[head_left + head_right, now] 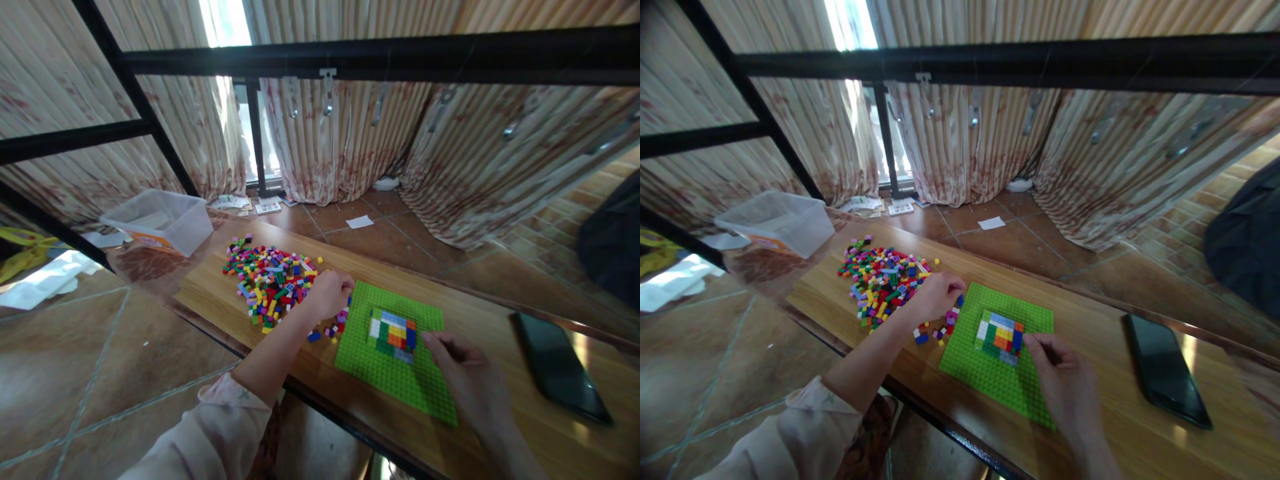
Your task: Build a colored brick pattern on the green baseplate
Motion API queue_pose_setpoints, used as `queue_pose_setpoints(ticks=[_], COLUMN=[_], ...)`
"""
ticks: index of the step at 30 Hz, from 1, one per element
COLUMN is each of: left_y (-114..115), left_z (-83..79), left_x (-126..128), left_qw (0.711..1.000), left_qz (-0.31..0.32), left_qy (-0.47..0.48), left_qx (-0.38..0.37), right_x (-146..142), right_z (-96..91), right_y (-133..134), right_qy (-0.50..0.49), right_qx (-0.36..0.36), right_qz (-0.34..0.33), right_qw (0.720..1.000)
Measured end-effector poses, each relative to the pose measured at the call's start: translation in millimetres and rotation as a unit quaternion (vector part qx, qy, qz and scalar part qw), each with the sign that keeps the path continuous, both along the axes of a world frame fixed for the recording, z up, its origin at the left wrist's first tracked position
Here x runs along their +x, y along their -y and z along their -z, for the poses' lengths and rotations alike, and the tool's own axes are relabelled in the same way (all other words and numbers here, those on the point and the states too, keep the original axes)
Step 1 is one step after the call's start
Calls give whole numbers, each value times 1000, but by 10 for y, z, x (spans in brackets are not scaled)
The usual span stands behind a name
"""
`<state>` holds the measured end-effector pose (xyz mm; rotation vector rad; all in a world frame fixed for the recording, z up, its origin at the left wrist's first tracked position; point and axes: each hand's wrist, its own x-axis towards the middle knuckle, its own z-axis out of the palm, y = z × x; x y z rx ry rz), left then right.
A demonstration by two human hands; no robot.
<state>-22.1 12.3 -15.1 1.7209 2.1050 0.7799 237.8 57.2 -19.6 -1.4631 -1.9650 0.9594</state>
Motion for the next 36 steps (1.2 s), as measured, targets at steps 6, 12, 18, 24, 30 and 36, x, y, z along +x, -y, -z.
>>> queue_pose_setpoints(ticks=[6,12,18,24,30,36], left_y=[-28,-11,5,-5,-26,-83], left_z=[27,-6,-53,-40,21,77], left_x=[97,416,646,779,835,609], left_qw=[966,883,847,857,887,940], left_qz=[58,90,122,110,86,22], left_qy=[249,460,516,500,447,329], left_qx=[39,18,39,53,72,90], right_x=[-42,-202,-325,-331,-218,60], right_z=[-14,-4,-11,-74,-135,4], right_y=[32,138,177,182,93,-61], right_qy=[-31,-149,-206,-266,-232,-82], right_qx=[9,7,11,-12,-14,-54], right_qz=[2,-18,-21,7,6,-62], right_qw=[999,989,978,964,973,993])
